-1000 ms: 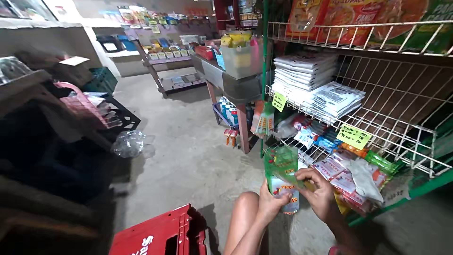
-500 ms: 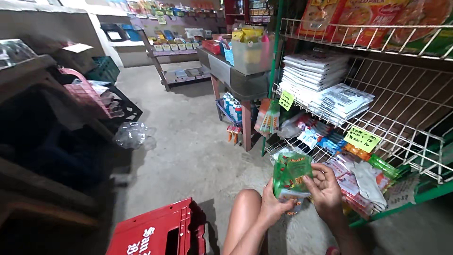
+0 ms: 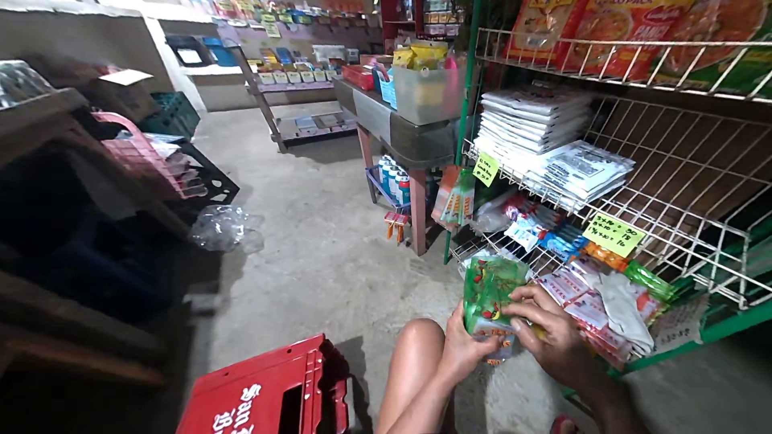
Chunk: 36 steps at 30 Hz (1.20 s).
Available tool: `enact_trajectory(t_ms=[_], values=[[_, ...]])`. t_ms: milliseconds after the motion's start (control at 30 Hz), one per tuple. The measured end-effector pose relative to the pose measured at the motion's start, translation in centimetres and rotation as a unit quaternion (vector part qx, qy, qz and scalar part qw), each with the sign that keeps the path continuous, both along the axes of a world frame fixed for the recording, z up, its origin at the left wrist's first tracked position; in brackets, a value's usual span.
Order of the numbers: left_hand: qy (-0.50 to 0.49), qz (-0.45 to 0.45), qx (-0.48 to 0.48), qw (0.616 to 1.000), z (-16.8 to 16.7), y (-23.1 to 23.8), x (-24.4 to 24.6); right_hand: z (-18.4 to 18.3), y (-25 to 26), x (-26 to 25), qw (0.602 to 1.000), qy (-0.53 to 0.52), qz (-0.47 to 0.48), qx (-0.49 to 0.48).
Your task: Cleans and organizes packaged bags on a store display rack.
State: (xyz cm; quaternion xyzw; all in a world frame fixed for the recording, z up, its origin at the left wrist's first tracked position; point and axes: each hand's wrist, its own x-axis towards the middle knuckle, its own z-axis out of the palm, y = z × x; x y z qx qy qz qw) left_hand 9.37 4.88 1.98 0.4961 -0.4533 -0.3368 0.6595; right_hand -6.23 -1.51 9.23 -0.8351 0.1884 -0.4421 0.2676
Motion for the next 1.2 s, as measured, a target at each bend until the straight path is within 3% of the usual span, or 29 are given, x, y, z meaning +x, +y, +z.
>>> enact_trajectory(t_ms=[133,233,400,967,1200], values=[[-0.013,0.01,-0.011,1.0,-0.2,0.0,0.1,0.6,0.3,-0.2,0.983,0.113,-0.082,-0.122],[-0.021,0.028,0.004,0.999,-0.1,-0.1,0.1,0.5,0.8,0.2,0.942,0.143,-0.151,-0.263],[-0.001,0.028,-0.015,1.0,-0.2,0.0,0.3,0.3,1.3,0.2,0.9,0.163,-0.146,-0.377],[-0.064,0.023,-0.071,0.995,-0.4,0.2,0.0,-1.5,3.0,1.4,0.953,0.164,-0.023,-0.256],[-0.051,0.001,0.008,0.999,-0.5,0.1,-0.2,-0.7,1.7,2.2,0.936,0.195,-0.085,-0.281]])
